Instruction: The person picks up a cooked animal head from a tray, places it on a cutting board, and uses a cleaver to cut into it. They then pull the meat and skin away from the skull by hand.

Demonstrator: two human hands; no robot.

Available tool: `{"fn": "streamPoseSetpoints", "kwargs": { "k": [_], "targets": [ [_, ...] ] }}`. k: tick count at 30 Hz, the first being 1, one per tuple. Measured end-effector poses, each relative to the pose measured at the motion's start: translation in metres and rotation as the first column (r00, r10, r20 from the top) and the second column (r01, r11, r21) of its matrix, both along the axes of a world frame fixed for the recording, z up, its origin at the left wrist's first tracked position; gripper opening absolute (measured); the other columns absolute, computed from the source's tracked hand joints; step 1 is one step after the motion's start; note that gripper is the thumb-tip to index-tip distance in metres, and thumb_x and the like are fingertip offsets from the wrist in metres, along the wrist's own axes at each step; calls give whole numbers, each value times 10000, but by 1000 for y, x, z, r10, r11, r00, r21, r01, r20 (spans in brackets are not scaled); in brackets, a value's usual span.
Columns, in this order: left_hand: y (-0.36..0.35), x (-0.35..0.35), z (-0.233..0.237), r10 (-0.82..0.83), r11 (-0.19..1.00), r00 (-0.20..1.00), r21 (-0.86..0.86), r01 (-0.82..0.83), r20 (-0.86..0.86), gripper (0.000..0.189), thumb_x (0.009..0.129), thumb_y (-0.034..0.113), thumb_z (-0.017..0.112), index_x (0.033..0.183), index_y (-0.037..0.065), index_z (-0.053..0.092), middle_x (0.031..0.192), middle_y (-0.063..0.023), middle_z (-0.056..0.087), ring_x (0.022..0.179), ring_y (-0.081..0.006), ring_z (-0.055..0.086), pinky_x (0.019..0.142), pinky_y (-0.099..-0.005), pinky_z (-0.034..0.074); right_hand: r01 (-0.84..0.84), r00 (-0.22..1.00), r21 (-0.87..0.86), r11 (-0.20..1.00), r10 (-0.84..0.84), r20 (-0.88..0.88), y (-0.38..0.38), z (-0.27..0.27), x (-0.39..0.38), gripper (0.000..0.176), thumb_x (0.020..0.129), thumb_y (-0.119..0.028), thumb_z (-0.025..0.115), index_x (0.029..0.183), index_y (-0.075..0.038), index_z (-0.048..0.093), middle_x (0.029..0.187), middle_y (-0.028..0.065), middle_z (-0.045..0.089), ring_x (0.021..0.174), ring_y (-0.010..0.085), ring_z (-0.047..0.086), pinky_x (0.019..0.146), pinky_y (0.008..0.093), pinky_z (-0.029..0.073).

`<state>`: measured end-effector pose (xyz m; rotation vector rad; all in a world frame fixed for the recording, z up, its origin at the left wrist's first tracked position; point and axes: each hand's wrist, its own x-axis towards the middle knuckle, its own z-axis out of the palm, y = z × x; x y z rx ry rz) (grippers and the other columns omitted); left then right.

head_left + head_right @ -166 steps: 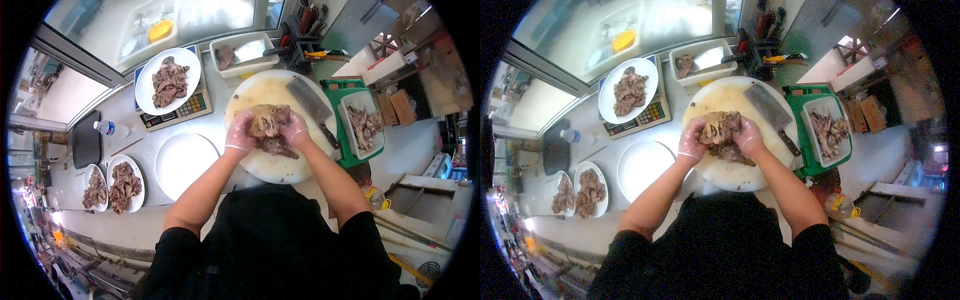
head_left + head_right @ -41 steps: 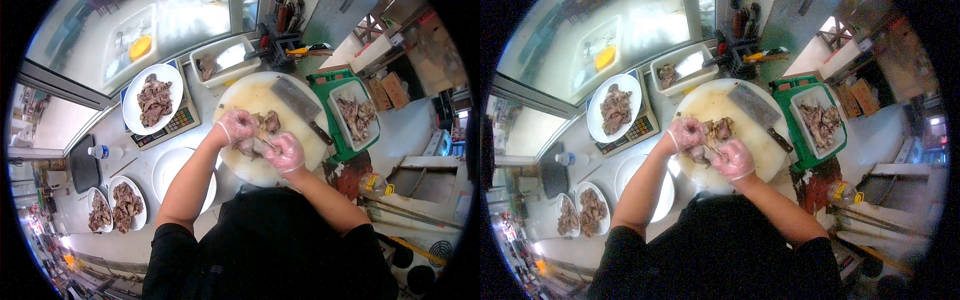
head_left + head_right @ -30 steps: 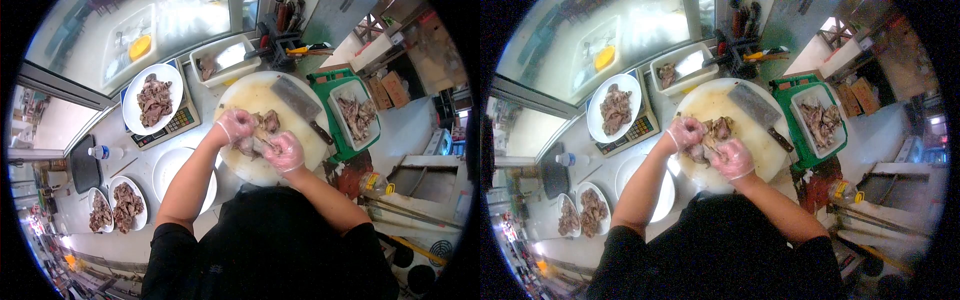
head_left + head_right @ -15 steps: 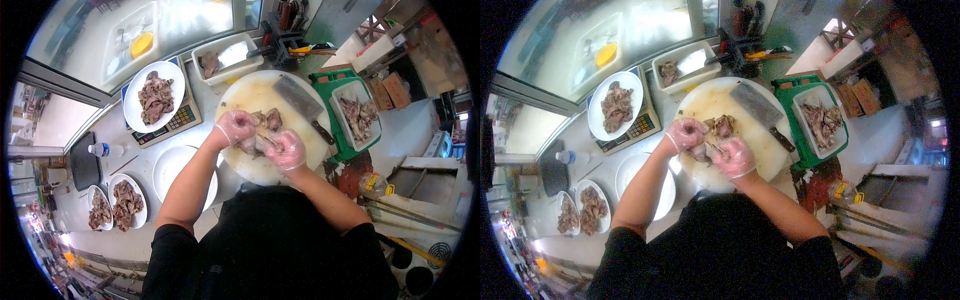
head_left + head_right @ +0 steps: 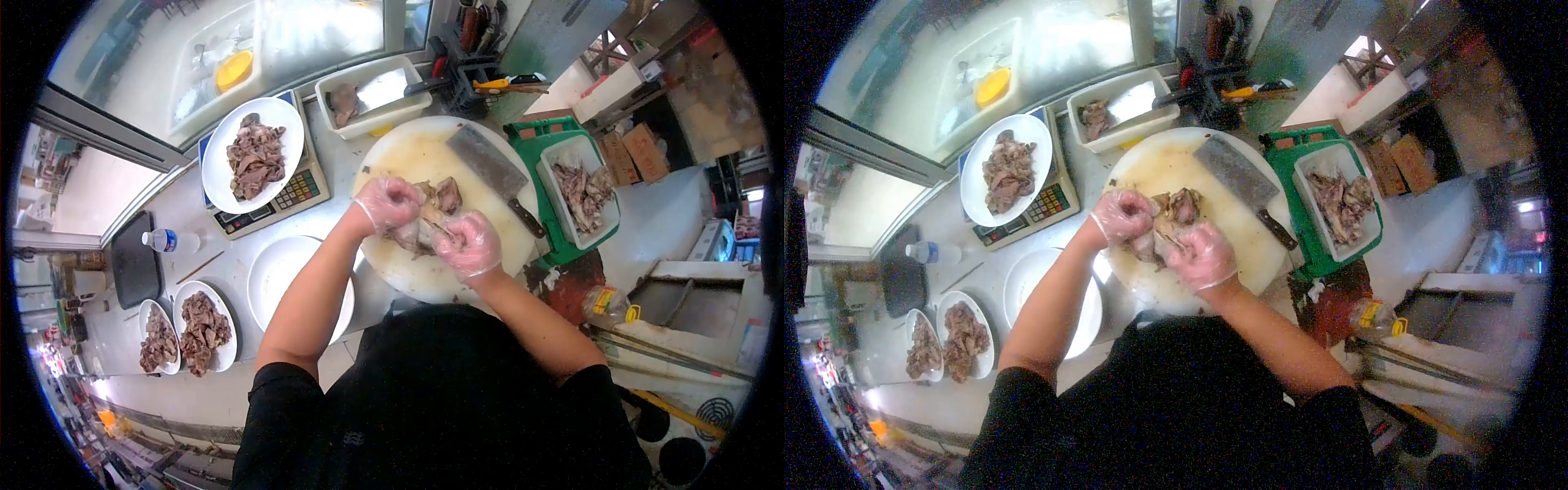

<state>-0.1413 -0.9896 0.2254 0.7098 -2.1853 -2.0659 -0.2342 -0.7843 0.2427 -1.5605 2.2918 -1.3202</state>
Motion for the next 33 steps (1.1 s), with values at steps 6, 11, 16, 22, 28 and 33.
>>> {"fn": "streamPoseSetpoints", "kwargs": {
  "k": [6,11,16,22,28,33],
  "targets": [
    [-7,-3,-9,-99,993,993,-75,94,-63,159,711,125,721,847,44,707,757,-28,668,699,-104,594,660,-271,499,26,1000,-85,996,-25,12,1,0,3,226,691,-75,764,848,-50,603,789,105,567,687,255,559,607,358,461],
    [-10,-6,-13,-134,990,987,25,137,-85,132,722,123,707,824,41,691,762,-29,665,702,-115,590,669,-269,494,15,1000,-112,994,-13,22,0,0,3,226,693,-71,768,845,-53,602,775,101,560,661,249,551,584,350,456],
    [-10,-6,-16,-114,993,988,10,116,-107,119,722,124,699,796,36,676,752,-27,657,697,-114,583,670,-270,489,18,1000,-117,993,-16,19,-2,2,4,220,703,-73,767,848,-52,602,765,99,559,647,245,548,573,346,455],
    [-12,-5,-21,-79,996,991,20,82,-109,127,717,125,697,785,21,674,750,-31,656,691,-115,580,670,-274,489,10,1000,-103,995,-10,-3,-3,2,3,214,713,-73,759,855,-43,601,784,114,572,675,262,563,599,358,467],
    [-12,-4,-28,-6,1000,999,28,7,-36,80,694,59,687,760,27,656,768,-28,644,702,-115,569,648,-254,478,1,1000,-98,995,-3,-18,-3,-2,1,228,718,-114,767,856,-51,597,798,124,579,704,285,575,622,384,478],
    [-2,2,-20,103,992,993,69,-106,49,149,734,87,649,855,4,674,762,-13,647,680,-92,571,676,-252,489,14,1000,-80,997,-15,-5,-2,-1,4,225,716,-74,756,868,-40,593,827,124,589,728,283,588,642,369,489]
  ]
}}
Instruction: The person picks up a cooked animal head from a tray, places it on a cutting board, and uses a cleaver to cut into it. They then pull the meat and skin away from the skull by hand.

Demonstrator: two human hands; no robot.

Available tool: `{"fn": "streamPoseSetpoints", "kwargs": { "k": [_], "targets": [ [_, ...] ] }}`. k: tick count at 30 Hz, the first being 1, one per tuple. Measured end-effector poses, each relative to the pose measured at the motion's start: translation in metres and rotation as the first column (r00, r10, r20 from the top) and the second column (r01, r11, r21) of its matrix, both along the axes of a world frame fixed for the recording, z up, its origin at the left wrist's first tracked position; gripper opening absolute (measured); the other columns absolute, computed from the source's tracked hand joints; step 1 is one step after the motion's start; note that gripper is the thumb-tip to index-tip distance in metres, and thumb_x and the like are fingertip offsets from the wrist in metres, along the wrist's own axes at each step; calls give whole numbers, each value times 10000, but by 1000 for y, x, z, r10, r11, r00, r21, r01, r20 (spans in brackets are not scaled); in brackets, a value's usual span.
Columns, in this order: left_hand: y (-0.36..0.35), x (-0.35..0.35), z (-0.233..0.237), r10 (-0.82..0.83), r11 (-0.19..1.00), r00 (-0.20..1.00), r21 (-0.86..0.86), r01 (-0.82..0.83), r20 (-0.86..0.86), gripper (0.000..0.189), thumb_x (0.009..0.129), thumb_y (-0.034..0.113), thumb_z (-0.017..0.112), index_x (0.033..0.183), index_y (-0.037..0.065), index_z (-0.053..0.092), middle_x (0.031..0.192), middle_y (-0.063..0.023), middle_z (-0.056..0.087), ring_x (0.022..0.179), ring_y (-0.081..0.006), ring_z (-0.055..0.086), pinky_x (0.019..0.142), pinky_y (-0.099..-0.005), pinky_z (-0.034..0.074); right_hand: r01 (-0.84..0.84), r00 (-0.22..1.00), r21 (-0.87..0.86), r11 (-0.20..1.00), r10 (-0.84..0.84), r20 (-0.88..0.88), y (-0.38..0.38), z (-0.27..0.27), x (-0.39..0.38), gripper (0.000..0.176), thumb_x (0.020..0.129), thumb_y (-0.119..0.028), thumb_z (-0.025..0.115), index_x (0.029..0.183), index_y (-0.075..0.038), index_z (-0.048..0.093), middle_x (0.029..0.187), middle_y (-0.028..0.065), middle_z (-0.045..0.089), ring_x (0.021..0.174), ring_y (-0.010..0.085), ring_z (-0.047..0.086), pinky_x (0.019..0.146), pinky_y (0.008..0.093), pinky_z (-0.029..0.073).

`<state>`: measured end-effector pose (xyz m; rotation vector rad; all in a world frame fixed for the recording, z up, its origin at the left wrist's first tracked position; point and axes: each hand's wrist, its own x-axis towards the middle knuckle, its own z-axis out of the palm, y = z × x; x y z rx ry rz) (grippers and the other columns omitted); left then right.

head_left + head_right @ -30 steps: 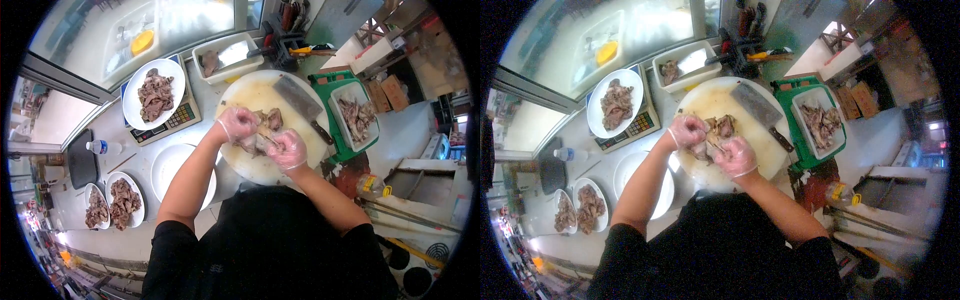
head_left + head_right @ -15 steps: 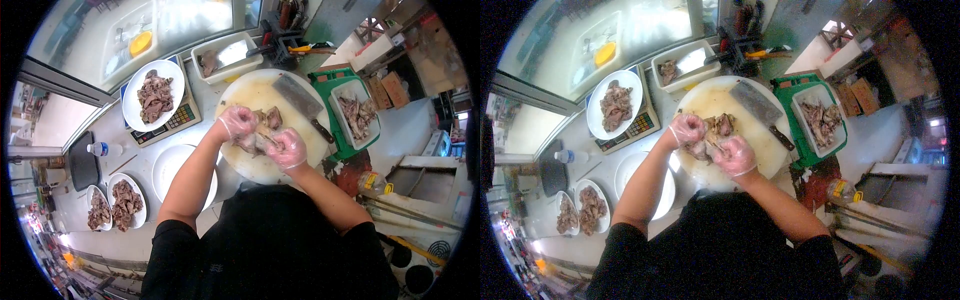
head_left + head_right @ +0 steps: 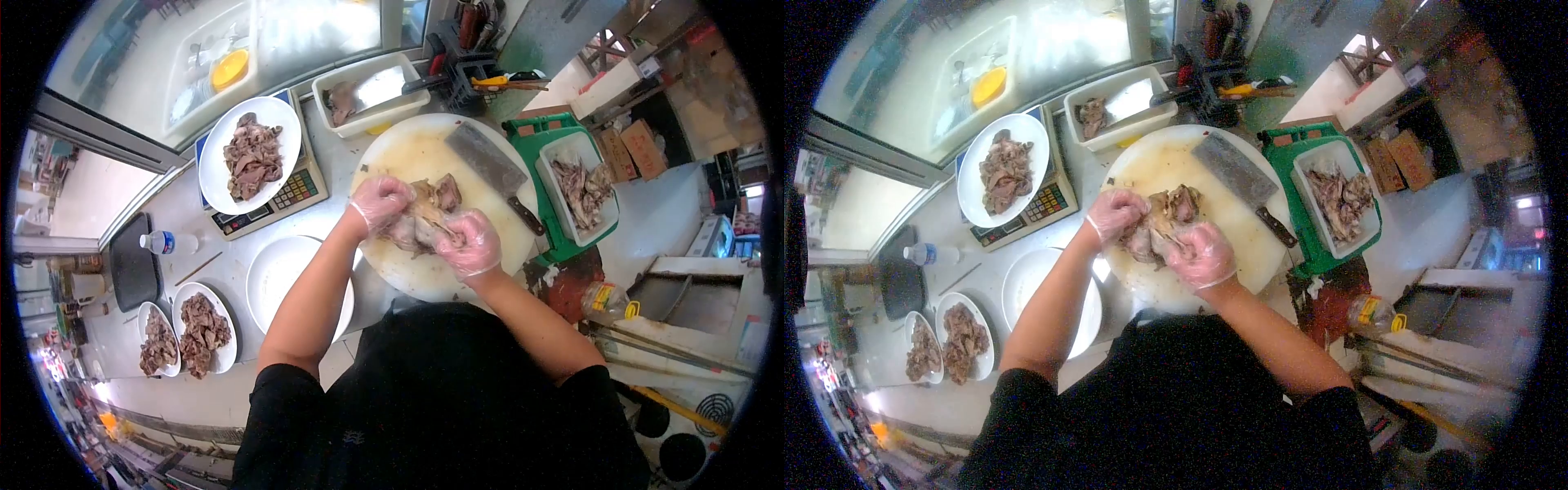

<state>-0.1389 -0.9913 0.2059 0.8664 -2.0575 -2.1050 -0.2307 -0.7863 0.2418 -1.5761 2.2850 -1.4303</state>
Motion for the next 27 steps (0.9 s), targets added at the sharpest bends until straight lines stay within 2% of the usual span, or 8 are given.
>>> {"fn": "streamPoseSetpoints", "kwargs": {
  "k": [3,4,5,6,8,14,17,27],
  "targets": [
    [9,9,18,-26,999,994,15,28,-109,153,732,91,653,860,7,658,778,-53,657,683,-138,599,676,-280,501,5,1000,8,1000,-6,11,1,-3,-1,228,715,-75,759,867,-41,593,830,121,587,728,281,588,642,367,488],
    [16,12,35,-73,954,995,-297,52,-63,173,719,109,662,860,8,652,803,-98,662,717,-198,624,693,-316,510,9,1000,2,1000,-9,7,1,-4,-1,230,714,-75,761,867,-41,593,829,120,585,725,280,586,638,367,487],
    [21,12,48,-102,813,995,-577,82,-3,194,706,127,671,859,9,646,828,-143,667,751,-258,648,711,-352,519,10,1000,-3,1000,-10,4,0,-4,-1,233,712,-75,763,867,-41,592,828,119,582,723,278,584,635,366,485],
    [23,12,55,-100,813,995,-577,81,-1,194,706,127,671,859,9,646,828,-143,667,751,-258,648,711,-352,519,8,1000,-3,1000,-8,6,0,-3,1,233,712,-75,763,867,-41,592,828,119,582,723,278,584,635,366,485],
    [26,10,61,-79,682,961,-688,247,267,265,698,204,669,885,17,653,908,-216,654,866,-371,636,794,-422,509,17,1000,-11,1000,-17,17,-2,-1,2,237,712,-74,766,869,-41,592,825,118,578,715,277,579,628,370,480],
    [27,6,53,-81,579,911,-725,373,404,300,776,269,617,947,26,666,973,-220,643,930,-407,612,844,-465,490,-15,1000,-57,998,13,-25,-2,0,0,234,718,-73,765,868,-41,589,816,120,570,709,281,575,625,373,478],
    [19,2,45,-2,678,870,-638,364,493,319,826,276,535,965,28,681,1025,-225,658,953,-399,618,871,-448,481,-21,999,-49,999,19,-33,-1,-2,-1,233,716,-72,764,862,-41,584,819,124,578,717,284,579,630,372,480],
    [-7,25,-29,-41,691,930,-662,290,364,322,825,297,554,961,33,678,999,-244,647,952,-404,613,858,-452,481,3,1000,-87,996,-5,-31,-3,-6,-2,261,702,-154,791,838,-72,584,795,122,584,688,281,585,614,390,497]
  ]
}}
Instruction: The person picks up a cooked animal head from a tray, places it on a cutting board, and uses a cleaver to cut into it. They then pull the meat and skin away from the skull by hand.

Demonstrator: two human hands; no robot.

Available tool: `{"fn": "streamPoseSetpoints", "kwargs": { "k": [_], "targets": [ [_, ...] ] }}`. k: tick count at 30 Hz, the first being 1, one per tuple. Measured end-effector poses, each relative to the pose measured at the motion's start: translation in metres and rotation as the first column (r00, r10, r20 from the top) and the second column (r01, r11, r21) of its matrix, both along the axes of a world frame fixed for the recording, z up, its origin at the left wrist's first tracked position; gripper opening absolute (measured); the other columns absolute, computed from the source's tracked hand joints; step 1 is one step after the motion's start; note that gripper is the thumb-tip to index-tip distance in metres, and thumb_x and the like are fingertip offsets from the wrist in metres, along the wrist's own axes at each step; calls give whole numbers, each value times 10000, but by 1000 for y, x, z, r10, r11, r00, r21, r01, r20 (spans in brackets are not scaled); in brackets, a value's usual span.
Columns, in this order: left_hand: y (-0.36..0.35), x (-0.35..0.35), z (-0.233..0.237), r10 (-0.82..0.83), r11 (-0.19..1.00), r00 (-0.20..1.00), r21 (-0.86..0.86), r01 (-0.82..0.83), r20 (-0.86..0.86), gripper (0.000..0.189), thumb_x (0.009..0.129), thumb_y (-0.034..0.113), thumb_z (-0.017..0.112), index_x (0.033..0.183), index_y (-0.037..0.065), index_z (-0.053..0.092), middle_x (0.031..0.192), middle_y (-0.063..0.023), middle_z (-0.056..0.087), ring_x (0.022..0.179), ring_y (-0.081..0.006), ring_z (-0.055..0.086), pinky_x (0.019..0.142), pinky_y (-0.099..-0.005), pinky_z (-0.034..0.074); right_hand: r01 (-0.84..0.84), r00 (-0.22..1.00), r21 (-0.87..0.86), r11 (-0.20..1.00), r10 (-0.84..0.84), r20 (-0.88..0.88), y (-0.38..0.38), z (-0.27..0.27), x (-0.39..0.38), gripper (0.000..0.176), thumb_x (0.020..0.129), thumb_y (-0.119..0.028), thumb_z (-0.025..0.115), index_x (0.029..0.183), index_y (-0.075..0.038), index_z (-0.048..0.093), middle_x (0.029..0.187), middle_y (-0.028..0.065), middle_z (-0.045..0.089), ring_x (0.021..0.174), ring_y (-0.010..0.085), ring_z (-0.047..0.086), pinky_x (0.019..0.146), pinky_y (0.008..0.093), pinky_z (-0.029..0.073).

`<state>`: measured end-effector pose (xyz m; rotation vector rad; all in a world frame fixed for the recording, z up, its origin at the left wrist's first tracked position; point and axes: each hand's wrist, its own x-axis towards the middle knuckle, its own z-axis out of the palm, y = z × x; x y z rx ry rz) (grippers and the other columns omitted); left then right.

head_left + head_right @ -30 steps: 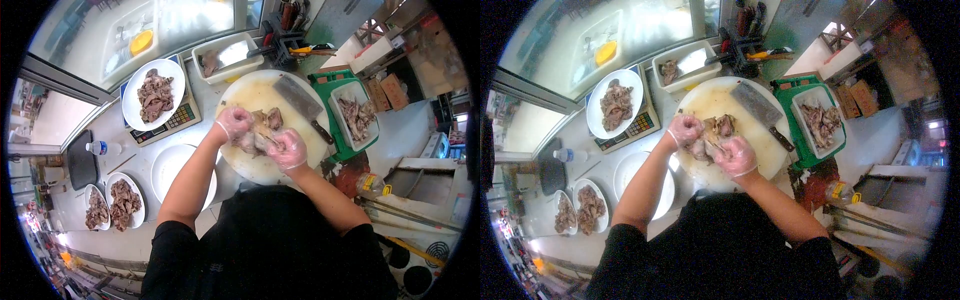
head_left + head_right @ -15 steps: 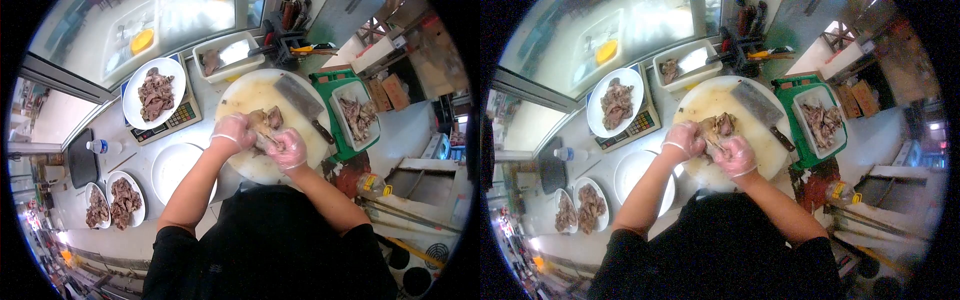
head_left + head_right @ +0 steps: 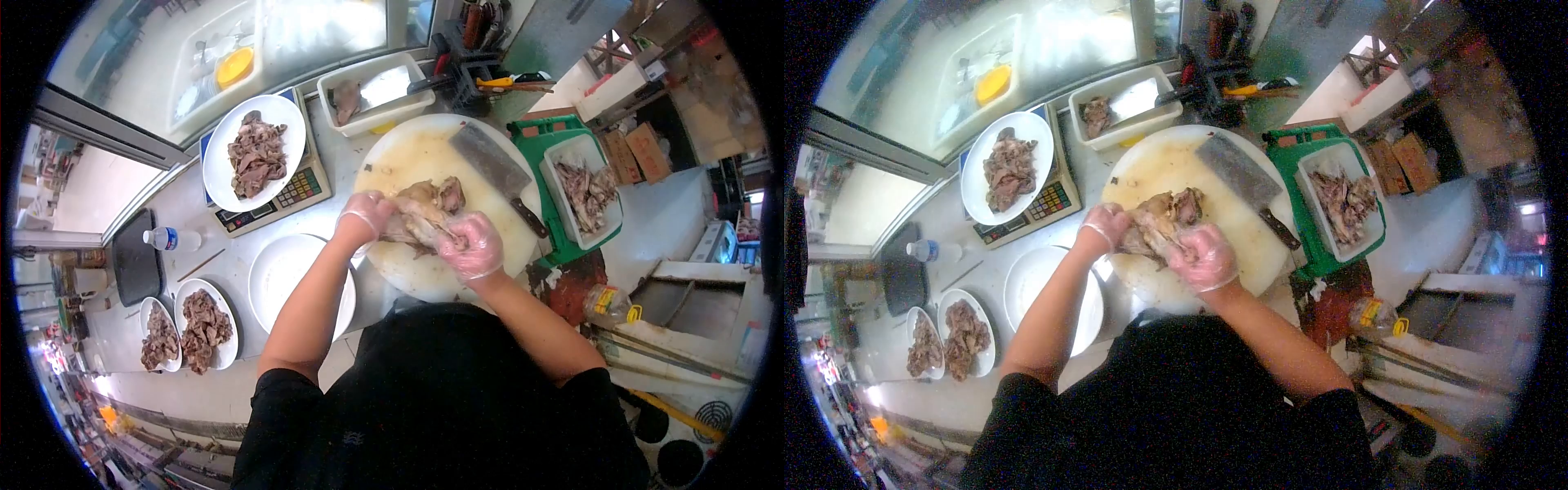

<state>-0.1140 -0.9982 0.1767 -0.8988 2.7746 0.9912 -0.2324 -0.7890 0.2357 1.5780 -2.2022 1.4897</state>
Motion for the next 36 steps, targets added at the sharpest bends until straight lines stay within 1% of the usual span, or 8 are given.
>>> {"fn": "streamPoseSetpoints", "kwargs": {
  "k": [5,7,9,13,15,18,28,36],
  "targets": [
    [4,37,-31,-315,925,929,-282,255,-194,242,688,187,686,868,33,639,843,-197,638,820,-363,627,735,-405,508,-25,999,71,997,22,46,4,1,-1,227,711,-56,755,855,-36,580,840,129,598,745,277,598,663,364,503],
    [15,23,12,-345,903,921,-201,379,183,303,642,124,717,905,24,605,835,-186,629,760,-352,618,697,-403,506,-17,998,64,998,13,54,3,4,1,228,711,-54,753,857,-36,579,842,129,597,745,278,597,662,365,503],
    [25,19,24,8,986,993,165,12,-122,307,660,108,704,946,28,628,868,-181,640,774,-349,621,724,-408,509,-14,998,56,998,11,61,3,5,2,229,710,-52,751,859,-36,578,844,128,597,744,278,596,662,366,504],
    [34,14,49,654,591,720,751,-294,-232,326,687,85,684,1008,33,663,919,-173,657,794,-344,624,764,-415,512,-13,1000,29,999,13,14,0,7,2,231,711,-57,754,859,-41,577,842,120,596,741,271,595,653,359,501],
    [31,6,67,-165,986,833,-83,143,-528,286,824,156,646,1089,48,634,1103,-150,651,1031,-327,607,895,-399,489,-16,1000,1,1000,16,9,-1,8,2,232,713,-60,756,858,-44,576,837,115,593,736,268,592,646,357,497],
    [35,-14,80,-383,921,710,-188,340,-592,253,834,145,643,1072,59,644,1098,-177,643,1042,-364,601,883,-415,499,-17,999,19,1000,16,39,1,5,2,233,711,-60,756,870,-50,586,822,108,584,721,261,580,635,361,484],
    [36,-27,70,-204,976,895,-14,217,-397,184,866,72,597,1039,37,651,1085,-153,655,1040,-351,614,894,-432,493,5,998,48,999,-9,65,0,-1,3,211,735,-135,742,795,-55,555,760,118,542,649,285,539,580,396,457],
    [31,-29,77,-395,877,703,-15,480,-591,159,871,65,592,1024,59,633,1044,-153,654,962,-349,624,844,-412,501,-13,997,70,997,7,82,1,2,0,209,741,-134,735,824,-49,563,770,126,551,683,276,547,615,390,465]
  ]
}}
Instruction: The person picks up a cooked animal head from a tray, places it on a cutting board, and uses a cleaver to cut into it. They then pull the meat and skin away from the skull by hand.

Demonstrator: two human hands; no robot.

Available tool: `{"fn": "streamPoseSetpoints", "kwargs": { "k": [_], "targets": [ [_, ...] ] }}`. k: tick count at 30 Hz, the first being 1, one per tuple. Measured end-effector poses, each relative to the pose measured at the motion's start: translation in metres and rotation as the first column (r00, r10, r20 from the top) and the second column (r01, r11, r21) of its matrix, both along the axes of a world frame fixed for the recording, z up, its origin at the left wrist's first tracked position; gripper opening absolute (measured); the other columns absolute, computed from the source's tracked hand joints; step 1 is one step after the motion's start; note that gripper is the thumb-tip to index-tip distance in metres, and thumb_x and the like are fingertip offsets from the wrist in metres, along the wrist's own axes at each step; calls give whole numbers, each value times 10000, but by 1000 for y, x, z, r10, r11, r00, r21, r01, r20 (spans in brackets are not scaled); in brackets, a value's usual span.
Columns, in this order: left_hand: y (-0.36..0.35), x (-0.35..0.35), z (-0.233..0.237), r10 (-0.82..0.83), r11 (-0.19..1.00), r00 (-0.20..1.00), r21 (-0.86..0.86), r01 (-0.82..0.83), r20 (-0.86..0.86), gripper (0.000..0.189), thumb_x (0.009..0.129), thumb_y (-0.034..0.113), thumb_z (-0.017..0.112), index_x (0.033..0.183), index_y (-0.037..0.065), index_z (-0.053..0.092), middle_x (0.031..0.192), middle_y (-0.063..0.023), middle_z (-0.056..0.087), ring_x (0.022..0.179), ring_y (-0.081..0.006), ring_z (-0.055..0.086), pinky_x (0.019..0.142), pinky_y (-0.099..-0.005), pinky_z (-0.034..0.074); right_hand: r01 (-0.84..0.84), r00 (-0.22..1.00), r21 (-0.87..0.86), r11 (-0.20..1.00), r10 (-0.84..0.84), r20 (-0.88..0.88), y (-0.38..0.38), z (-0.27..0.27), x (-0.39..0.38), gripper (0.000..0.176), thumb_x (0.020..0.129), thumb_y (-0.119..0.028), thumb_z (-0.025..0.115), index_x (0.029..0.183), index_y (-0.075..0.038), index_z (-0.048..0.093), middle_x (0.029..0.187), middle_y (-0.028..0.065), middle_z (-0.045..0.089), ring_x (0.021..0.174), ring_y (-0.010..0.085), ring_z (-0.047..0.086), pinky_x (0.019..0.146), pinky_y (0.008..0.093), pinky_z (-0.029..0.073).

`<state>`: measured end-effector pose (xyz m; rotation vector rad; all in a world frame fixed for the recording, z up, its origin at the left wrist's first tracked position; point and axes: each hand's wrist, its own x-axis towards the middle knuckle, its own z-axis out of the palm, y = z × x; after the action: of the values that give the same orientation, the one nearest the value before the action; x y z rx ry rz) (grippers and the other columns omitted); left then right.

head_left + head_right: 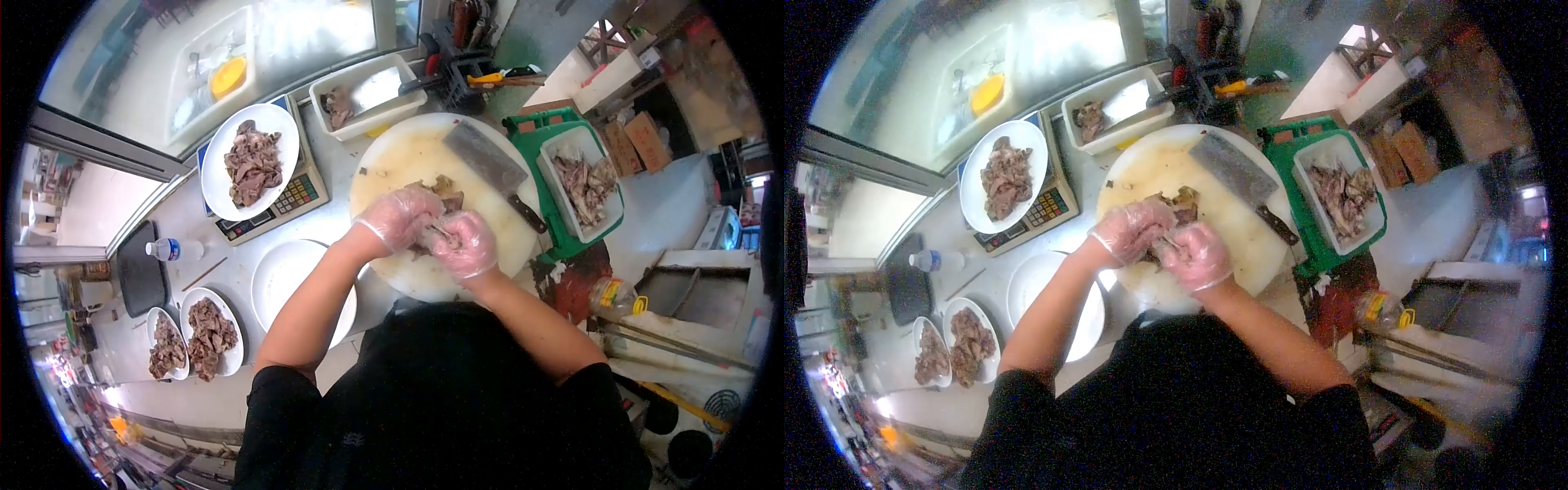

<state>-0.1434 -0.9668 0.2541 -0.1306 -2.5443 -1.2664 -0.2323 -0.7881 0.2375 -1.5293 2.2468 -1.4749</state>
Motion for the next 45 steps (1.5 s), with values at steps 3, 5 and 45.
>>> {"fn": "streamPoseSetpoints", "kwargs": {
  "k": [3,5,45],
  "targets": [
    [6,-3,3,67,991,995,-120,-58,76,153,835,64,592,984,73,626,984,-140,649,921,-353,619,801,-419,504,4,1000,3,1000,-4,6,-2,0,1,205,750,-142,732,828,-49,567,772,126,554,681,272,547,612,395,463],
    [8,-4,1,98,979,992,-186,-82,75,144,806,68,591,944,80,631,942,-131,645,899,-352,614,776,-422,502,36,997,-35,999,-33,67,-5,5,3,204,760,-157,725,823,-46,566,774,125,553,676,277,545,609,407,459],
    [-38,-15,32,156,-142,743,760,-635,650,492,954,314,518,1344,71,342,1288,-149,457,961,-316,573,681,-431,506,149,988,123,981,-152,18,-18,-6,4,230,751,-172,730,813,-64,537,818,149,555,770,340,554,674,452,464]
  ]
}}
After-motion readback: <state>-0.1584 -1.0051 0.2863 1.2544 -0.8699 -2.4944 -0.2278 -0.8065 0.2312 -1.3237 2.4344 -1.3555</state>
